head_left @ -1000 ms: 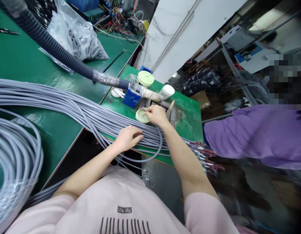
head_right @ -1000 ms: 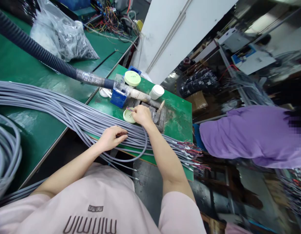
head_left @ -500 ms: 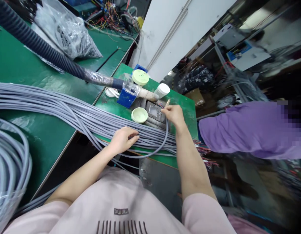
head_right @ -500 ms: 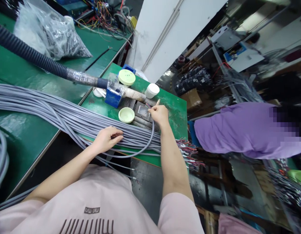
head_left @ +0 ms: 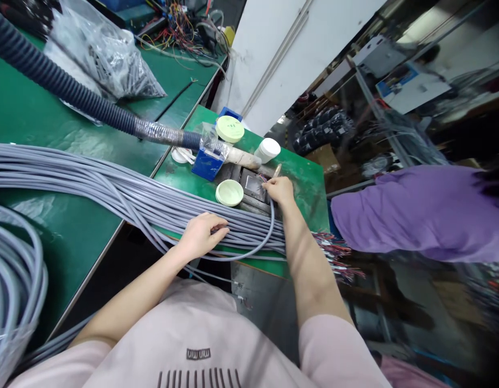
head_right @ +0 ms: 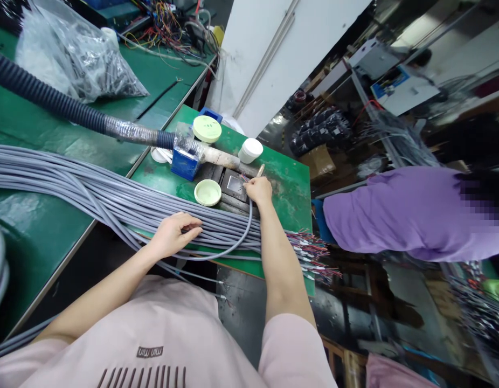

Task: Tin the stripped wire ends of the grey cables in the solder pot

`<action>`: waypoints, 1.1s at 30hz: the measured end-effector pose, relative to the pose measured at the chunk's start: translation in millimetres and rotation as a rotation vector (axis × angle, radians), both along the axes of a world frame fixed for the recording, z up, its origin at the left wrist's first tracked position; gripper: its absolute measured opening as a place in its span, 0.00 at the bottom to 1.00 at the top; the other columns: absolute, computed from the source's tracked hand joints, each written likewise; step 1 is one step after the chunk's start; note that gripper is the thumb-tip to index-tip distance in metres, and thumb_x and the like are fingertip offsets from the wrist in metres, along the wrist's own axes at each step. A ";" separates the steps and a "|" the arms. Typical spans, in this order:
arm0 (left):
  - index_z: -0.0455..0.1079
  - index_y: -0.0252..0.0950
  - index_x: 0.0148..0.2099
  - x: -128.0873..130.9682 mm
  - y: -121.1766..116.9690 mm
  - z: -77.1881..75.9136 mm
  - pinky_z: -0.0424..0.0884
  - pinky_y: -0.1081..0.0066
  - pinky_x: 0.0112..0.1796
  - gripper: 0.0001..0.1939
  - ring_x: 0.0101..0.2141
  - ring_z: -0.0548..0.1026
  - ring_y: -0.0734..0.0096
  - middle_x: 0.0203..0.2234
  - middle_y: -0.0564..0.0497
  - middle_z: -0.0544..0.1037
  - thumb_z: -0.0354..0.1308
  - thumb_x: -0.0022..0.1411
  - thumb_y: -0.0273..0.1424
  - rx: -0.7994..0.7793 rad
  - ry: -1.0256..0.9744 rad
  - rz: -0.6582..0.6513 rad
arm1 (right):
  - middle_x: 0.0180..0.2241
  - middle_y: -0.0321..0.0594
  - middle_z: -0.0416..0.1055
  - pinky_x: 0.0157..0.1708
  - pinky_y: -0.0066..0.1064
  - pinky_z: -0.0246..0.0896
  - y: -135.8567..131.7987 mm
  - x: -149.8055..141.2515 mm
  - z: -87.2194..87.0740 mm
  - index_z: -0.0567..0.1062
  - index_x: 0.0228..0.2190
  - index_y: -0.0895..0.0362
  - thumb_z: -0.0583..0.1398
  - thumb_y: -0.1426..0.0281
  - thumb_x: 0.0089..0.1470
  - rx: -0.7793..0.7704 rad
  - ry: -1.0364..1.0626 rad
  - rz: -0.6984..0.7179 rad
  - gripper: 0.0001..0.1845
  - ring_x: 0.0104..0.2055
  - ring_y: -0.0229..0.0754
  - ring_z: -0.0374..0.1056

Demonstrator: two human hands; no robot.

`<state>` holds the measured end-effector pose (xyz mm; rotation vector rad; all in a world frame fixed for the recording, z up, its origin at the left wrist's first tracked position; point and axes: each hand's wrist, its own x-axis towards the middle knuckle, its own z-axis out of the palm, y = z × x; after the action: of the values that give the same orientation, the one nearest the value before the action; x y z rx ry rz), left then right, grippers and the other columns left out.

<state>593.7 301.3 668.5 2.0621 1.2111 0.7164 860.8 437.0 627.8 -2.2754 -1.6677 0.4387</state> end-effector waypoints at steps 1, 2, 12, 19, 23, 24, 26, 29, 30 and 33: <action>0.74 0.37 0.37 0.1 0.1 -0.3 0.66 0.70 0.35 0.06 0.32 0.71 0.70 0.28 0.51 0.78 0.56 0.61 0.31 0.002 0.003 0.001 | 0.32 0.46 0.78 0.39 0.32 0.63 0.3 -0.2 -0.1 0.83 0.30 0.59 0.61 0.66 0.45 0.002 0.008 -0.001 0.12 0.39 0.48 0.73; 0.75 0.37 0.37 0.2 0.3 -0.6 0.66 0.70 0.35 0.06 0.32 0.71 0.70 0.28 0.51 0.78 0.57 0.61 0.31 0.004 0.004 0.003 | 0.31 0.45 0.78 0.39 0.32 0.63 0.2 -0.3 0.6 0.82 0.29 0.59 0.62 0.67 0.45 0.007 0.017 -0.004 0.12 0.38 0.48 0.73; 0.75 0.37 0.39 -0.3 0.0 -5.6 0.68 0.70 0.36 0.07 0.33 0.72 0.70 0.29 0.50 0.78 0.58 0.60 0.32 -0.016 -0.116 0.013 | 0.18 0.33 0.66 0.26 0.28 0.55 -56.2 -20.3 50.6 0.76 0.21 0.58 0.62 0.61 0.40 0.258 0.659 0.063 0.13 0.24 0.37 0.61; 0.71 0.35 0.46 20.3 -2.1 -6.0 0.72 0.68 0.40 0.21 0.37 0.75 0.69 0.37 0.46 0.77 0.64 0.53 0.41 -0.204 -0.758 0.169 | 0.17 0.31 0.60 0.29 0.28 0.53 -116.3 -89.1 70.3 0.69 0.15 0.57 0.64 0.63 0.41 0.258 1.238 0.230 0.14 0.23 0.34 0.56; 0.72 0.35 0.39 33.3 -5.0 -2.0 0.72 0.69 0.38 0.15 0.34 0.74 0.72 0.32 0.50 0.75 0.63 0.55 0.41 -0.045 -0.884 0.289 | 0.17 0.30 0.58 0.26 0.27 0.50 -130.9 -114.6 70.9 0.69 0.14 0.57 0.65 0.65 0.41 0.215 1.401 0.249 0.14 0.22 0.33 0.53; 0.73 0.35 0.36 34.9 -5.3 -0.7 0.71 0.70 0.37 0.12 0.34 0.74 0.73 0.30 0.51 0.75 0.63 0.56 0.39 0.021 -0.901 0.324 | 0.16 0.31 0.58 0.26 0.27 0.49 -132.6 -117.7 70.9 0.69 0.14 0.58 0.65 0.64 0.42 0.214 1.419 0.248 0.15 0.22 0.33 0.53; 0.75 0.36 0.34 35.2 -5.1 2.3 0.70 0.72 0.36 0.07 0.33 0.73 0.74 0.29 0.52 0.74 0.64 0.56 0.34 0.131 -0.923 0.364 | 0.16 0.31 0.58 0.25 0.28 0.49 -135.5 -120.4 70.6 0.68 0.14 0.58 0.65 0.64 0.44 0.212 1.434 0.260 0.17 0.22 0.33 0.53; 0.76 0.37 0.33 28.9 -3.8 8.6 0.69 0.73 0.35 0.02 0.33 0.72 0.74 0.29 0.52 0.73 0.63 0.56 0.29 0.261 -0.899 0.405 | 0.17 0.32 0.63 0.23 0.27 0.50 -143.1 -118.4 67.3 0.74 0.23 0.58 0.64 0.62 0.47 0.164 1.470 0.319 0.12 0.20 0.32 0.55; 0.76 0.37 0.34 26.0 -3.9 11.0 0.69 0.73 0.35 0.02 0.33 0.72 0.74 0.29 0.52 0.73 0.63 0.56 0.28 0.322 -0.860 0.410 | 0.17 0.32 0.65 0.22 0.27 0.49 -146.8 -117.1 65.3 0.76 0.29 0.58 0.64 0.61 0.48 0.138 1.495 0.343 0.12 0.19 0.32 0.56; 0.77 0.39 0.37 20.3 -6.9 16.8 0.69 0.72 0.35 0.06 0.32 0.72 0.74 0.28 0.52 0.74 0.62 0.56 0.25 0.563 -0.681 0.251 | 0.17 0.32 0.67 0.17 0.25 0.45 -159.6 -114.0 58.1 0.73 0.44 0.56 0.63 0.60 0.50 0.088 1.627 0.355 0.20 0.15 0.31 0.55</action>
<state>614.1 294.4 685.2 1.8079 0.9249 1.8698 746.7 277.4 685.9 -0.7761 -0.9966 1.6107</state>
